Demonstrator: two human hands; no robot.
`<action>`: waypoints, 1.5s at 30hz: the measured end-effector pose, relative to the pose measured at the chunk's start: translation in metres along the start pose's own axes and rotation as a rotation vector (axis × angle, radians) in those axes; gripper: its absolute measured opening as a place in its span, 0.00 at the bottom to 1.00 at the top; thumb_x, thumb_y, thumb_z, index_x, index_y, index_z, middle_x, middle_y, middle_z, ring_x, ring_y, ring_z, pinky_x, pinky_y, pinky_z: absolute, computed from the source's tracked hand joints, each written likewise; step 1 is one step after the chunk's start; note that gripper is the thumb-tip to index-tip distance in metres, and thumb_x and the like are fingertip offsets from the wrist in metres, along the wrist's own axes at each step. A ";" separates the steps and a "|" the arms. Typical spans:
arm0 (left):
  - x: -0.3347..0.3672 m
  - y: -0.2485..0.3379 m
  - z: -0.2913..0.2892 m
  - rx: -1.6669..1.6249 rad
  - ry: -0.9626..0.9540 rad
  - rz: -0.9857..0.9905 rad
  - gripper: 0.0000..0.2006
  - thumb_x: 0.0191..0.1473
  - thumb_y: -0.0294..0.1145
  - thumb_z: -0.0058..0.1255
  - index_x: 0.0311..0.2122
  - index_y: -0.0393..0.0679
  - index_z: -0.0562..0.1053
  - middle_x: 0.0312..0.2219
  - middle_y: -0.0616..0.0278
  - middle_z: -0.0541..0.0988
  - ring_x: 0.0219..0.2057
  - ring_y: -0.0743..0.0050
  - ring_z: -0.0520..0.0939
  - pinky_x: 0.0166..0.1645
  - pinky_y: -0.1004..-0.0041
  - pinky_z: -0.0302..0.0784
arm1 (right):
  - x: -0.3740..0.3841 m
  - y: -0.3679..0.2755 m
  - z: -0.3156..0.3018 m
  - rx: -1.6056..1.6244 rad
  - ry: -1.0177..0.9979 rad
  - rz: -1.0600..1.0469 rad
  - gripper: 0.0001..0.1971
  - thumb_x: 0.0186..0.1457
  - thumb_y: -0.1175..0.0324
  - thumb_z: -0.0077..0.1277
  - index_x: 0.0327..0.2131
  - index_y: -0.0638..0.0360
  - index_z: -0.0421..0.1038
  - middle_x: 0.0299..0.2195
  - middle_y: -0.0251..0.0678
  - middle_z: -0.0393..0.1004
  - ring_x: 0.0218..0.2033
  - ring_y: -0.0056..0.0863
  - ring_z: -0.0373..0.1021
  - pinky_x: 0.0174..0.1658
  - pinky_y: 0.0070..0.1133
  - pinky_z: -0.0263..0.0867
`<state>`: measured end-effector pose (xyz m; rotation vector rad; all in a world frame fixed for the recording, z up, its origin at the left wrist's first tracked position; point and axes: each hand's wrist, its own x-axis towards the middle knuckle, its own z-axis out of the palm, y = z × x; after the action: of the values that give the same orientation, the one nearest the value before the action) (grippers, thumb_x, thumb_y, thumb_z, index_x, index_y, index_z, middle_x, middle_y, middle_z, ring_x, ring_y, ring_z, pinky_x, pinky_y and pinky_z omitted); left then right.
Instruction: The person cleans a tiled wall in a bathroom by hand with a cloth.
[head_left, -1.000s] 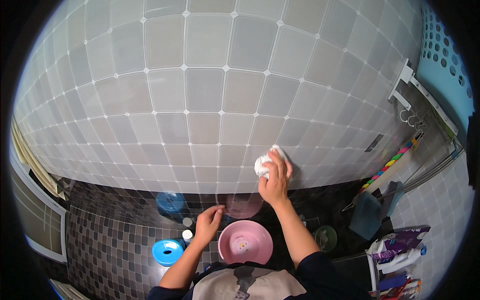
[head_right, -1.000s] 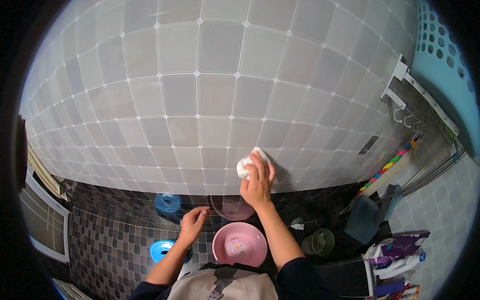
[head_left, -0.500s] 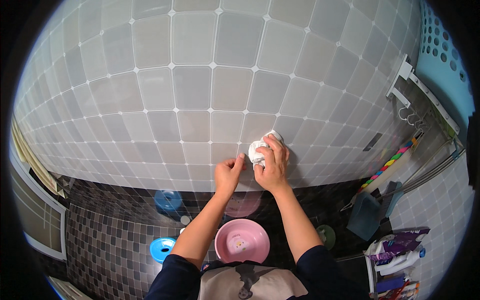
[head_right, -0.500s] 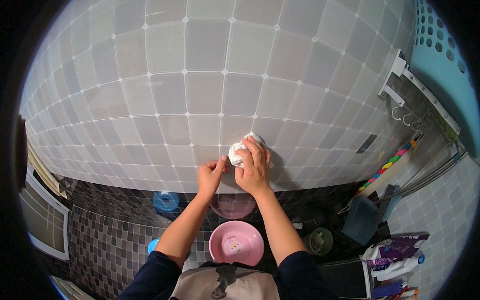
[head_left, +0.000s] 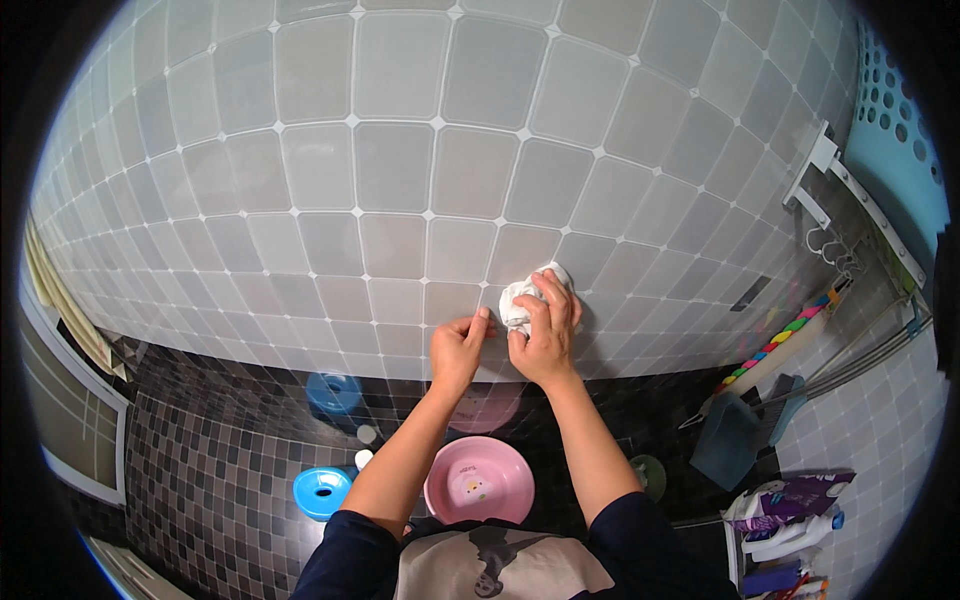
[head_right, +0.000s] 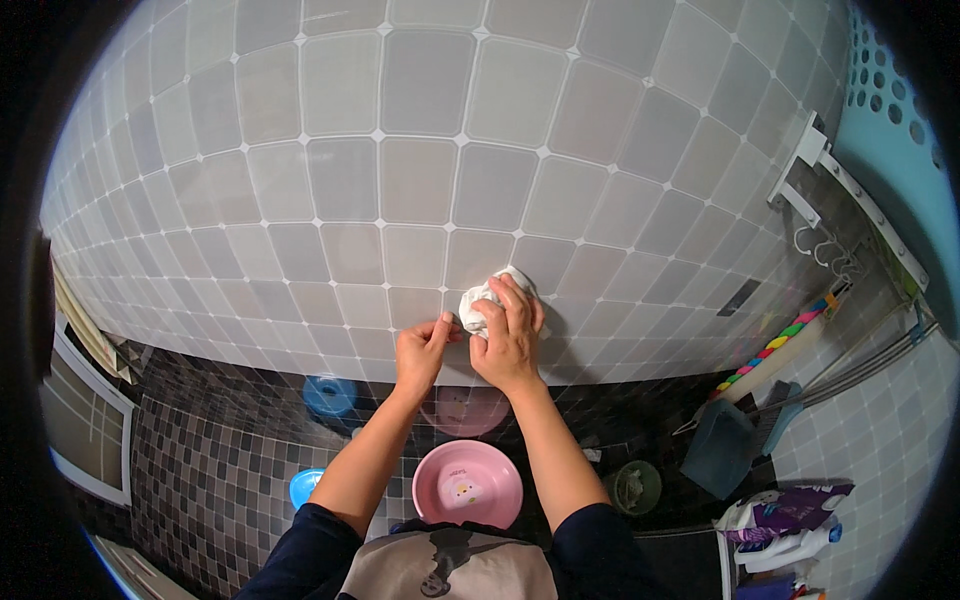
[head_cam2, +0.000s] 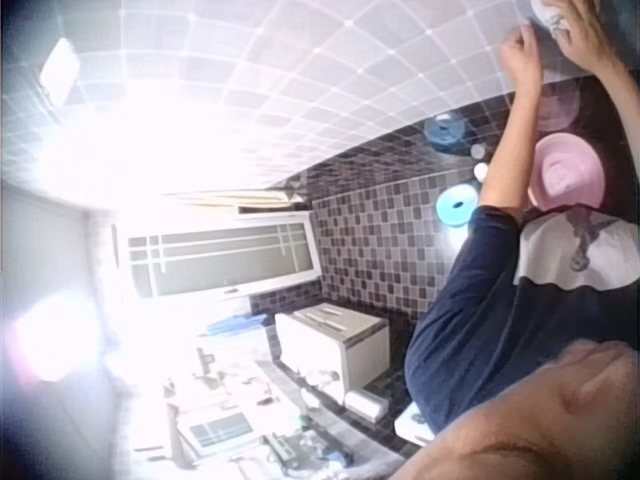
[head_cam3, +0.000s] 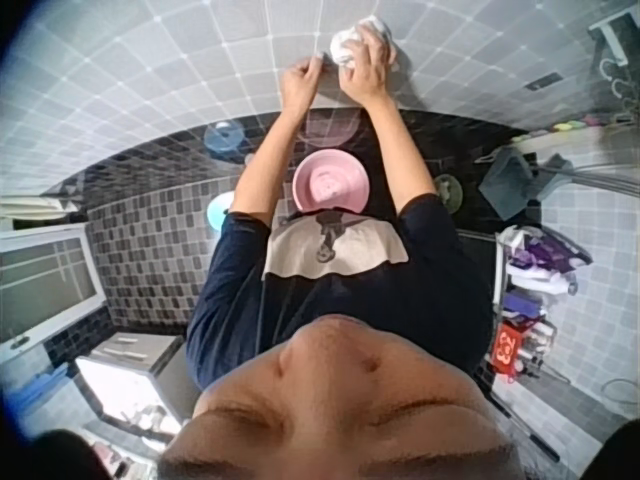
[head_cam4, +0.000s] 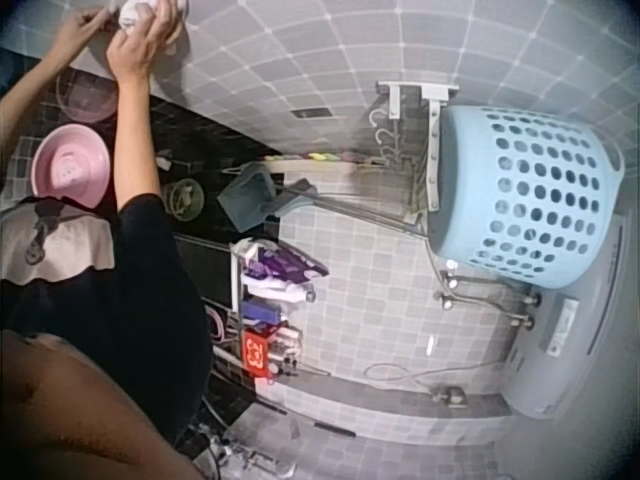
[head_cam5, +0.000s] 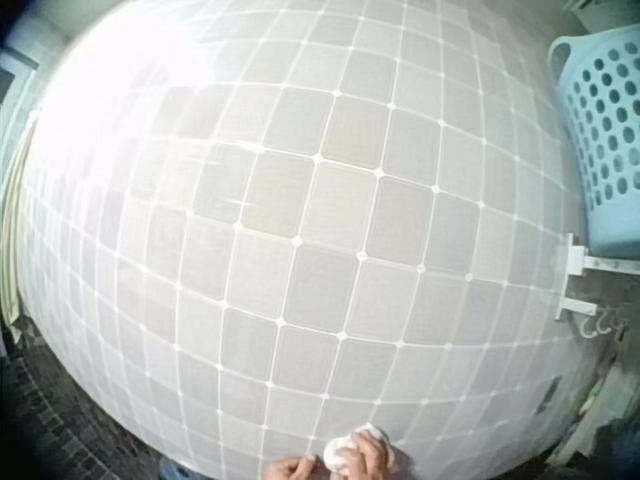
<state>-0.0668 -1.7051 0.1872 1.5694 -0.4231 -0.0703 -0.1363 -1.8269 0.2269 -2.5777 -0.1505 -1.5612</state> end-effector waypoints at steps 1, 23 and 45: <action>0.000 -0.001 0.001 -0.009 0.010 0.010 0.20 0.58 0.42 0.50 0.29 0.33 0.79 0.21 0.58 0.81 0.24 0.79 0.79 0.31 0.77 0.73 | 0.000 0.000 0.000 0.003 0.003 -0.005 0.19 0.38 0.76 0.49 0.39 0.50 0.66 0.53 0.36 0.61 0.59 0.37 0.56 0.59 0.38 0.46; -0.001 -0.004 0.000 -0.014 0.003 0.015 0.20 0.56 0.46 0.50 0.30 0.36 0.80 0.22 0.56 0.82 0.24 0.75 0.80 0.32 0.74 0.73 | -0.010 0.003 -0.003 -0.011 -0.043 -0.006 0.20 0.38 0.75 0.50 0.40 0.49 0.66 0.54 0.35 0.60 0.60 0.36 0.55 0.60 0.38 0.45; -0.089 -0.144 -0.107 0.103 -0.037 -0.296 0.12 0.53 0.34 0.48 0.35 0.38 0.79 0.23 0.59 0.82 0.25 0.76 0.81 0.32 0.76 0.74 | -0.041 -0.063 0.107 -0.021 -0.309 -0.244 0.30 0.46 0.64 0.50 0.56 0.40 0.63 0.62 0.26 0.55 0.63 0.22 0.50 0.61 0.34 0.43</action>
<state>-0.0854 -1.5780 0.0336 1.7254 -0.2234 -0.3094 -0.0710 -1.7488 0.1444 -2.8922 -0.4965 -1.2196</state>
